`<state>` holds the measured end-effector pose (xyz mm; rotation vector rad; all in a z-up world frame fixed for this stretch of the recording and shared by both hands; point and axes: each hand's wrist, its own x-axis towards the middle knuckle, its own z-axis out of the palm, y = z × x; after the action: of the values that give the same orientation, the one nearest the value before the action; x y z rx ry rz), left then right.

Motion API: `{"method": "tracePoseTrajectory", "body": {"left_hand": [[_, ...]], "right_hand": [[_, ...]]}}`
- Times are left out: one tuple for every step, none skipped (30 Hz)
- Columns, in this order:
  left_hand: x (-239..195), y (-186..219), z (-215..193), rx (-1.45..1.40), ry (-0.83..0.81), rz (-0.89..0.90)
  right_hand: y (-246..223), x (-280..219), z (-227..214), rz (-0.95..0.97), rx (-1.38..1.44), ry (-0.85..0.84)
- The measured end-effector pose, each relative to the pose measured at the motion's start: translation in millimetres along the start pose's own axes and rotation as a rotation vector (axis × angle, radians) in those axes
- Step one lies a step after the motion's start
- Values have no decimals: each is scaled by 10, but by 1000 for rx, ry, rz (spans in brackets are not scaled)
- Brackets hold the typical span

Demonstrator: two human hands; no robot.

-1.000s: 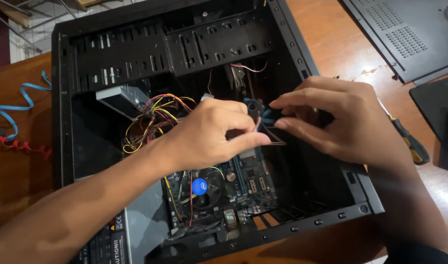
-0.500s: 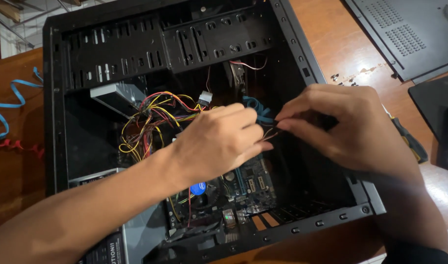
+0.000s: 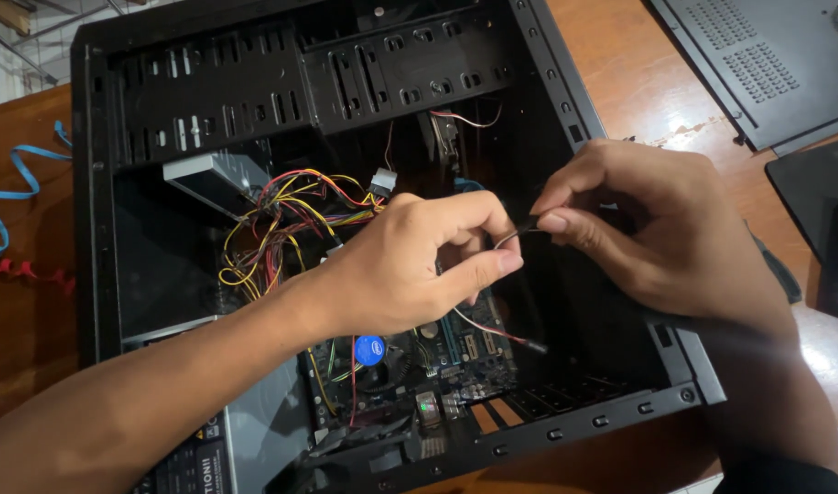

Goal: The person connects various internal cables inside a desktop computer case. They attach power and data connectors to the motherboard and drive bays, then route and secure the wires.

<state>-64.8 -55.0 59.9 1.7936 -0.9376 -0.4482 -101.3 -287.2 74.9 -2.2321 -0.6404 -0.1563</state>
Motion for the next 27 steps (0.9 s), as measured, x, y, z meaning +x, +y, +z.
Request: {"method": "tracePoseTrajectory", "body": {"left_hand": [[-1, -7, 1, 0, 0, 0], [-2, -14, 3, -8, 16, 18], [-2, -21, 4, -16, 31, 36], [-3, -14, -4, -16, 31, 36], [-4, -8, -10, -1, 47, 31], [-6, 1, -16, 14, 63, 26], [-1, -2, -19, 15, 62, 26], [3, -4, -23, 39, 89, 33], [8, -12, -23, 62, 115, 40], [12, -27, -26, 61, 115, 38], [13, -44, -26, 60, 134, 47], [14, -59, -26, 58, 153, 56], [14, -57, -28, 63, 152, 58], [16, -54, -30, 78, 179, 61], [16, -56, -24, 89, 206, 63], [21, -48, -29, 92, 204, 65], [22, -40, -26, 88, 229, 67], [21, -36, -25, 84, 254, 69], [22, -31, -22, 82, 254, 67], [23, -28, -21, 61, 275, 61], [21, -19, -20, 39, 297, 56], [21, -17, -20, 38, 299, 53], [22, -15, -18, 41, 315, 55], [25, -11, -16, 44, 332, 57], [27, -9, -14, 42, 331, 56], [29, -6, -11, 29, 330, 53], [31, -12, -12, 18, 330, 51]], "right_hand": [[4, 0, 1, 0, 0, 0], [9, 0, 2, 5, 12, 6], [14, 0, 3, 10, 23, 13], [5, 1, 7, 10, 23, 13], [-3, 0, 14, 32, 34, 23], [-12, -2, 18, 54, 45, 33], [-22, 5, 10, 54, 45, 34], [-33, 12, 1, 7, 47, 25], [-38, 17, -4, -38, 49, 16], [-12, 13, -13, -37, 50, 16], [14, 7, -19, -99, 80, -53], [37, 0, -27, -162, 110, -121], [23, 14, -25, -165, 109, -117], [9, 28, -24, -214, 59, -177], [-4, 35, -22, -261, 9, -238], [-7, 27, -3, -261, 8, -235], [-12, 15, 14, -304, -60, -255], [-17, 4, 34, -347, -129, -275], [-4, -21, 48, -346, -128, -276], [8, -44, 64, -364, -168, -300], [17, -66, 76, -383, -207, -324], [9, -85, 78, -383, -206, -327], [2, -105, 80, -388, -191, -356], [-5, -126, 79, -392, -175, -385], [-10, -137, 85, -391, -175, -386], [-15, -148, 89, -409, -202, -374], [-14, -155, 101, -429, -230, -361]]}}
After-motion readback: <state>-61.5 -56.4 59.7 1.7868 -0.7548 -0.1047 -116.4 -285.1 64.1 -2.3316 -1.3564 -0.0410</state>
